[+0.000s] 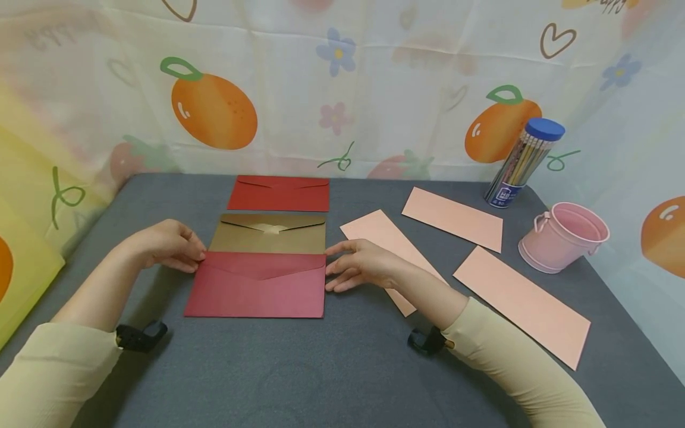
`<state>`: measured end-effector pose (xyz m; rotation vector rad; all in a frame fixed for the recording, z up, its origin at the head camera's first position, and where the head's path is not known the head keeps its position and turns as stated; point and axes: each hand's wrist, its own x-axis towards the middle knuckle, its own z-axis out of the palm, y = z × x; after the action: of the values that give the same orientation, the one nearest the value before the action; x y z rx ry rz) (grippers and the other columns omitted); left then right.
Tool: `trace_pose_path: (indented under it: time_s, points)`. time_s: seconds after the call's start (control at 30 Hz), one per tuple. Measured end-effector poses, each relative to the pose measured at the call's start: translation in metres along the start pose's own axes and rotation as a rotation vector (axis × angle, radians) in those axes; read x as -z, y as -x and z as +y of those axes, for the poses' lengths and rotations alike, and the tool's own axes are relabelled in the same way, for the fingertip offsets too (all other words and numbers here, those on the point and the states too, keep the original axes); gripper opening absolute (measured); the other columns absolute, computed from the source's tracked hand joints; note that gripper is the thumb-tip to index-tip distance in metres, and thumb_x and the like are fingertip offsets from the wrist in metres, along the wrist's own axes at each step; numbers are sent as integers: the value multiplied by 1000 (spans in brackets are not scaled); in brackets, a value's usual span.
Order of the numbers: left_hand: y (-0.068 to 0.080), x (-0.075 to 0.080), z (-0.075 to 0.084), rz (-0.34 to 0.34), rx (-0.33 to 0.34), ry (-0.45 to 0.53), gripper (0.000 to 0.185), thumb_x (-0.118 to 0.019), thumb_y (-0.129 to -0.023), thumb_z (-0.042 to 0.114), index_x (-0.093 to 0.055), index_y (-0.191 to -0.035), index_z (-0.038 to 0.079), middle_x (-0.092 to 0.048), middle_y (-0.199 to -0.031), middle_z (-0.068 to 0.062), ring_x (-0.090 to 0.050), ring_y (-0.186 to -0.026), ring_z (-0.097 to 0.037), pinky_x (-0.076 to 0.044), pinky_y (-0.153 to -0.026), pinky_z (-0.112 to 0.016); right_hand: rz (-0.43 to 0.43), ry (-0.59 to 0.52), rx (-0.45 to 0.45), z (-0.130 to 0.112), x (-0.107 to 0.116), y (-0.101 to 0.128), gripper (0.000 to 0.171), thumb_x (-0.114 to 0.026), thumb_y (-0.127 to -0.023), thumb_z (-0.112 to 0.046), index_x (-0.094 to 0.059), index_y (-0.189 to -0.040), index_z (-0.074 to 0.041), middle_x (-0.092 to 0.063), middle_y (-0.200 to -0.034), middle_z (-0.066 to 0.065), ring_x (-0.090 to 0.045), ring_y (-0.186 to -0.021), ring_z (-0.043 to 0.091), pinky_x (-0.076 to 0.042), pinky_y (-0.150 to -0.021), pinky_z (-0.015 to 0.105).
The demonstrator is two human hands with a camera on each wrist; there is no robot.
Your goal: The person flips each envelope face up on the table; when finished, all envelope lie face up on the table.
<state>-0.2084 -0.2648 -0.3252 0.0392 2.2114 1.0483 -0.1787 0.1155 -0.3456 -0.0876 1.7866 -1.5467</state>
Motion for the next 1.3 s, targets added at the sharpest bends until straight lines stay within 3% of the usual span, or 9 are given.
trace_pose_path:
  time_s: [0.3, 0.63, 0.83, 1.07, 1.3]
  points:
    - [-1, -5, 0, 15, 6, -59, 28, -57, -94, 2, -56, -111, -21, -66, -86, -4, -65, -74, -8, -61, -72, -25, -37, 30, -23, 3, -2, -1, 55, -54, -96, -1, -36, -148, 1, -57, -135, 26, -72, -96, 20, -62, -84, 30]
    - [-2, -6, -2, 27, 31, -40, 19, -58, -94, 1, -60, -102, -16, -66, -82, -3, -65, -72, -9, -61, -70, -25, -63, 33, -22, 4, -2, -2, 56, -52, -97, -2, -33, -149, 4, -52, -140, 27, -72, -103, 27, -62, -86, 31]
    - [0, -6, -3, 20, 33, -44, 23, -58, -94, 1, -59, -107, -19, -67, -83, -1, -64, -73, -9, -61, -71, -24, -77, 38, -23, 4, -2, -2, 55, -51, -98, -2, -32, -149, 5, -51, -142, 28, -71, -104, 26, -61, -85, 29]
    - [-1, -7, -1, 22, 39, -44, 20, -58, -94, 1, -61, -103, -16, -67, -79, 0, -64, -71, -9, -61, -69, -24, -69, 42, -16, 4, -3, -1, 56, -54, -98, -4, -33, -149, 6, -45, -150, 23, -72, -100, 23, -61, -87, 29]
    - [-1, -7, -2, 24, 41, -34, 16, -59, -93, 1, -63, -99, -13, -67, -79, -1, -64, -71, -8, -61, -68, -23, -54, 62, -8, 4, -3, -1, 53, -54, -99, -4, -36, -147, 8, -50, -145, 24, -71, -96, 18, -60, -90, 31]
